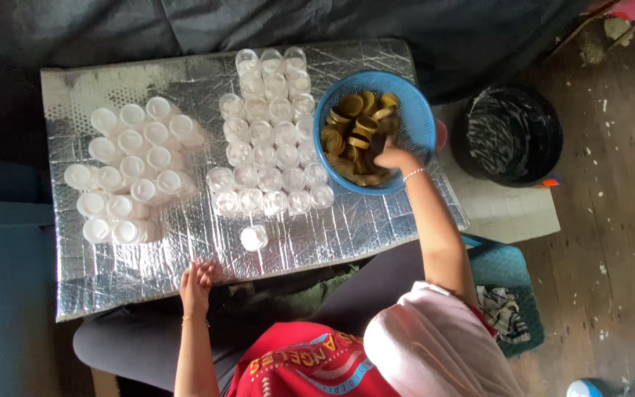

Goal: The person sits on the floor and repeatedly picks small white plastic containers from a pile, places a yellow lid into each, and sets the assembled unit aside. The person continues this cycle throughout the clip, handling containers and lids by hand.

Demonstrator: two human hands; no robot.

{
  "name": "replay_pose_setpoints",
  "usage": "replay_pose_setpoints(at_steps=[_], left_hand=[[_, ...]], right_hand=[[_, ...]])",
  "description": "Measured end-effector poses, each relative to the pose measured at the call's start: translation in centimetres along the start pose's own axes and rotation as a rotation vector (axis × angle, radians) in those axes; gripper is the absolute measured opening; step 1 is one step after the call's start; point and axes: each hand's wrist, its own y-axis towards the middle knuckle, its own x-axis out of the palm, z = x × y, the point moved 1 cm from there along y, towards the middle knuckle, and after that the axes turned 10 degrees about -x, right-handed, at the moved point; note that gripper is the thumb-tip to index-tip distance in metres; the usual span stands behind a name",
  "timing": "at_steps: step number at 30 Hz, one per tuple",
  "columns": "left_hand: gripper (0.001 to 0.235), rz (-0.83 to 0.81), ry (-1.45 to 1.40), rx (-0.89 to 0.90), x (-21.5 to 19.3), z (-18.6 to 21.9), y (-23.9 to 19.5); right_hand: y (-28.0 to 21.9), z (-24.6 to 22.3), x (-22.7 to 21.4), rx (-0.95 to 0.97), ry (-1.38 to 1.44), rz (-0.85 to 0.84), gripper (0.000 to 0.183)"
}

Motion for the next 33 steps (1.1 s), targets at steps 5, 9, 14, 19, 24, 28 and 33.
replay_pose_setpoints(at_steps=[5, 9, 14, 19, 24, 28, 33], left_hand=[[0.026, -0.009, 0.012, 0.002, 0.1, 0.1, -0.1], [0.026, -0.009, -0.006, 0.007, 0.3, 0.1, -0.2], [0.027, -0.007, 0.006, 0.005, 0.6, 0.0, -0.5], [0.029, 0.009, 0.005, 0.003, 0.7, 0.2, -0.7], [0.032, 0.038, 0.001, 0.021, 2.4, 0.9, -3.1], [0.030, 0.039, -0.043, 0.026, 2.5, -0.3, -2.3], [0.035, 0.075, 0.008, 0.015, 3.2, 0.0, -4.7]], right_hand=[[-3.6, -1.9, -1.3, -0.055, -0.099, 0.036, 0.077], [-4.0, -3.1, -0.8, -0.073, 0.651, -0.042, 0.082], [-10.3, -8.8, -3.9, -0.160, 0.893, -0.064, 0.068], [-11.0, -9.5, -7.0, -0.236, 0.927, 0.074, 0.053], [-9.7, -6.6, -8.9, -0.313, 0.776, 0.272, 0.023], [-5.3, -3.1, -6.4, -0.312, 0.436, 0.348, 0.022], [5.6, 1.8, 2.4, -0.238, -0.061, 0.304, 0.038]])
